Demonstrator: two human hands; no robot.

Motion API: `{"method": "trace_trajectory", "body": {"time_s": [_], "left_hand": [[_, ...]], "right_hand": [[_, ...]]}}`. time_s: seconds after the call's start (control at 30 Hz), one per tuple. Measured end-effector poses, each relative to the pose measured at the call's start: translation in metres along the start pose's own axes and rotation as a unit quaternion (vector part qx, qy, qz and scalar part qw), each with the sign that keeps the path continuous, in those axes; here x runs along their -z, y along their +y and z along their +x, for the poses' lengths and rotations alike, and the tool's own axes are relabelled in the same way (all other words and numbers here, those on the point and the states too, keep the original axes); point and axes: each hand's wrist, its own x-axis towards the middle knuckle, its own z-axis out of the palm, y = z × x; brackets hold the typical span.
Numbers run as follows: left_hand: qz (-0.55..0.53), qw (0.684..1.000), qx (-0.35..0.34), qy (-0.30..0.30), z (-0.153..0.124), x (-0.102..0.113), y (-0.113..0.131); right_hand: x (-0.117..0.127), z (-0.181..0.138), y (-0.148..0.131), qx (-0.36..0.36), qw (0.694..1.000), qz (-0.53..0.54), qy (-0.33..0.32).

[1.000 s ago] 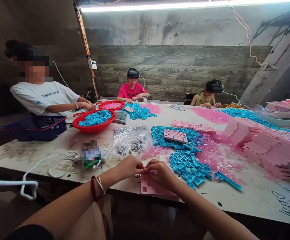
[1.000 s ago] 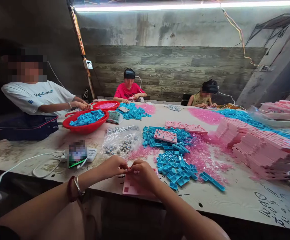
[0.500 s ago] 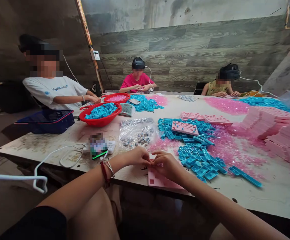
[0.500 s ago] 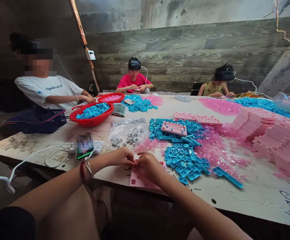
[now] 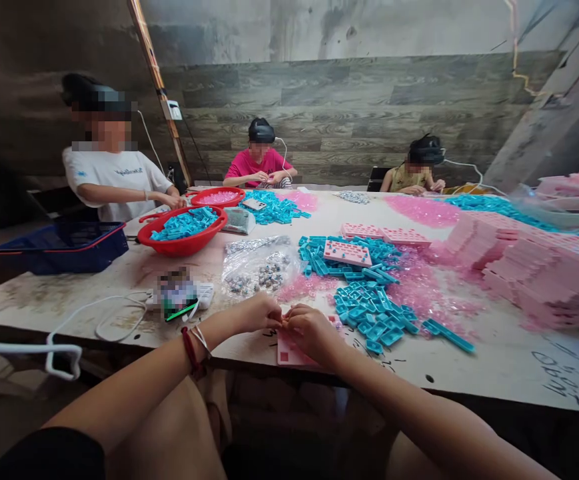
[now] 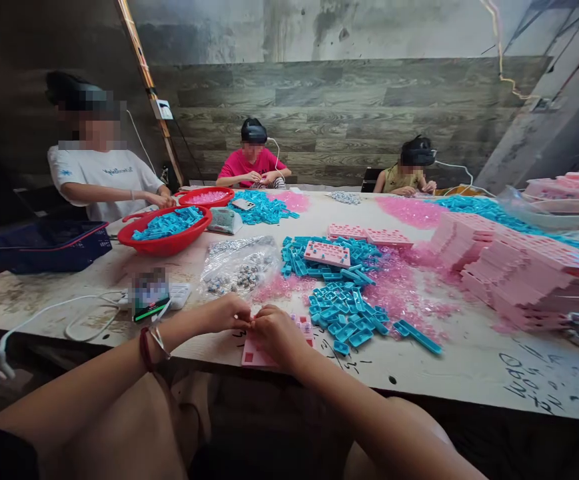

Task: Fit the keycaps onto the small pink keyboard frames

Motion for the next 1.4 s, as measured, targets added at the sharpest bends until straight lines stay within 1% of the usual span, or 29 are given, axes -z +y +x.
{"method": "trace_trajectory", "body": {"time_s": [0.1, 0.27, 0.33, 0.37, 0.4, 0.47, 0.5, 0.53, 0.57, 0.63, 0.7, 0.77, 0.83, 0.97, 1.07, 1.13, 1.2, 1.3, 1.33, 1.4], "left_hand": [[-0.002, 1.000, -0.005, 0.002, -0.002, -0.002, 0.000], [-0.036, 0.998, 0.041, 0.014, -0.004, -0.009, -0.006], [-0.060, 0.997, 0.035, 0.029, -0.002, -0.006, -0.010], [-0.069, 0.996, 0.029, 0.050, 0.000, -0.003, -0.013], [-0.072, 0.993, 0.026, 0.085, 0.003, 0.000, -0.016], [-0.054, 0.981, 0.043, 0.181, 0.012, 0.007, -0.023], [-0.039, 0.974, 0.057, 0.217, 0.016, 0.008, -0.028], [-0.024, 0.970, 0.070, 0.233, 0.021, 0.008, -0.033], [-0.009, 0.970, 0.076, 0.233, 0.025, 0.007, -0.039], [0.013, 0.975, 0.080, 0.208, 0.032, 0.001, -0.049], [0.026, 0.975, 0.083, 0.203, 0.036, -0.007, -0.057], [0.029, 0.972, 0.088, 0.217, 0.038, -0.013, -0.060], [0.029, 0.969, 0.094, 0.228, 0.039, -0.016, -0.061], [0.029, 0.964, 0.096, 0.244, 0.041, -0.018, -0.059], [0.019, 0.961, 0.094, 0.258, 0.041, -0.015, -0.056], [-0.003, 0.959, 0.086, 0.269, 0.037, -0.013, -0.051], [-0.047, 0.959, 0.066, 0.273, 0.029, -0.010, -0.042], [-0.128, 0.959, 0.030, 0.251, 0.012, -0.010, -0.018], [-0.147, 0.959, 0.019, 0.243, 0.007, -0.010, -0.009], [-0.175, 0.959, -0.005, 0.224, -0.002, -0.014, 0.008]], "right_hand": [[0.001, 0.001, 0.005, 0.017, 0.999, 0.028, -0.002], [0.007, 0.005, 0.010, 0.049, 0.997, 0.063, -0.002], [0.011, 0.006, 0.011, 0.055, 0.997, 0.060, -0.003], [0.014, 0.007, 0.012, 0.043, 0.998, 0.055, 0.009], [0.016, 0.009, 0.015, 0.022, 0.998, 0.047, 0.027], [0.019, 0.014, 0.022, -0.030, 0.997, 0.030, 0.066], [0.019, 0.018, 0.026, -0.049, 0.996, 0.024, 0.074], [0.019, 0.022, 0.031, -0.059, 0.996, 0.021, 0.070], [0.018, 0.026, 0.036, -0.062, 0.996, 0.020, 0.055], [0.015, 0.034, 0.044, -0.063, 0.998, 0.021, 0.013], [0.013, 0.040, 0.048, -0.070, 0.997, 0.012, -0.019], [0.012, 0.043, 0.051, -0.084, 0.996, -0.011, -0.033], [0.013, 0.044, 0.052, -0.107, 0.993, -0.040, -0.034], [0.013, 0.046, 0.055, -0.136, 0.987, -0.072, -0.032], [0.014, 0.046, 0.057, -0.138, 0.987, -0.073, -0.027], [0.020, 0.045, 0.057, -0.137, 0.988, -0.072, -0.014], [0.029, 0.040, 0.055, -0.131, 0.990, -0.056, 0.015], [0.046, 0.026, 0.044, -0.117, 0.991, -0.009, 0.061], [0.051, 0.020, 0.039, -0.116, 0.991, 0.007, 0.065], [0.058, 0.007, 0.027, -0.123, 0.990, 0.039, 0.051]]}}
